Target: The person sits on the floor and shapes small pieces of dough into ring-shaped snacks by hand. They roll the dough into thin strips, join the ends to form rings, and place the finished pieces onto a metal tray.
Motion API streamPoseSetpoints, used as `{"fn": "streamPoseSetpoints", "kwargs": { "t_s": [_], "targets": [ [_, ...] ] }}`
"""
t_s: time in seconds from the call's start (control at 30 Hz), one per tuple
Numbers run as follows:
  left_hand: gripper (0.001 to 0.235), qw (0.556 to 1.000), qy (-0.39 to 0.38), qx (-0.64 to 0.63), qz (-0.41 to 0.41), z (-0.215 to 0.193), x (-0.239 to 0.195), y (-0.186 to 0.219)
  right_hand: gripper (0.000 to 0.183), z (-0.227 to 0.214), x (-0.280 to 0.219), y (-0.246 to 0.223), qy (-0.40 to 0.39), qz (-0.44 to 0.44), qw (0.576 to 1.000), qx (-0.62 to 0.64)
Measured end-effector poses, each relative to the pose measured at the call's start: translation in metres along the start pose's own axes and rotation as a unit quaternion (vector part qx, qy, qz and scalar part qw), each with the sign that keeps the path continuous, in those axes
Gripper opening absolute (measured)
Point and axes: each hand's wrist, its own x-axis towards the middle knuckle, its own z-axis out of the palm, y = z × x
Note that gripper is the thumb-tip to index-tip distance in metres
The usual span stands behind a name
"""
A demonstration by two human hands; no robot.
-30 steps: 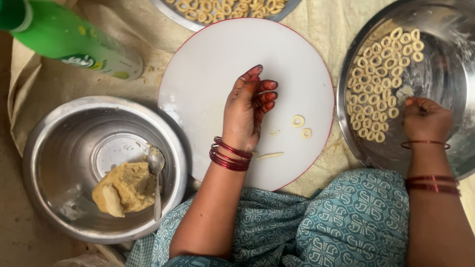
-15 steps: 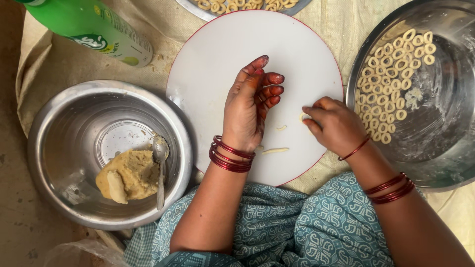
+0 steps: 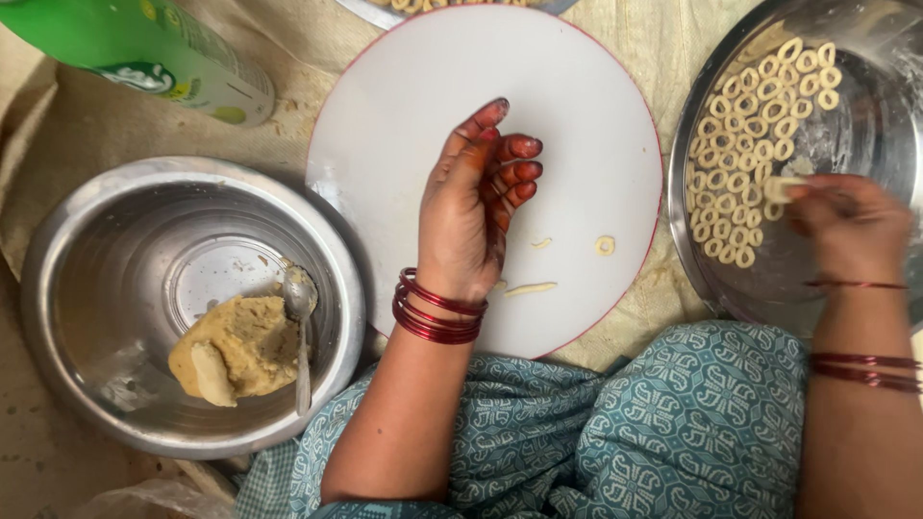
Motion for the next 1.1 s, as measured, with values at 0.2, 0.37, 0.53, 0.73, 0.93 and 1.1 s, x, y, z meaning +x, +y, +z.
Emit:
{"fn": "streamPoseSetpoints", "kwargs": {
  "t_s": [0.2, 0.37, 0.53, 0.73, 0.93, 1.1],
  "targets": [
    [0.028, 1.000, 0.002, -0.006, -0.012, 0.002, 0.000, -0.001, 0.008, -0.026, 0.010, 0.074, 0.020, 0.167, 0.984, -0.065],
    [0.030, 1.000, 0.007, -0.003, -0.011, -0.001, 0.000, -0.001, 0.010, -0.023, 0.011, 0.084, 0.010, 0.216, 0.971, -0.102],
    [0.030, 1.000, -0.003, -0.005, -0.004, 0.000, 0.000, -0.002, 0.005, -0.019, 0.009, 0.073, 0.021, 0.173, 0.957, -0.233],
    [0.030, 1.000, -0.006, -0.011, -0.003, 0.002, 0.001, -0.002, 0.007, 0.023, -0.008, -0.008, -0.041, -0.166, 0.950, -0.261],
    [0.030, 1.000, -0.007, -0.009, 0.005, 0.001, 0.000, 0.000, 0.024, 0.099, -0.037, -0.098, -0.314, -0.198, 0.896, -0.242],
    [0.032, 1.000, -0.014, -0.017, 0.013, 0.000, -0.002, 0.002, 0.023, 0.111, -0.049, -0.127, -0.304, -0.268, 0.851, -0.335]
  ]
}}
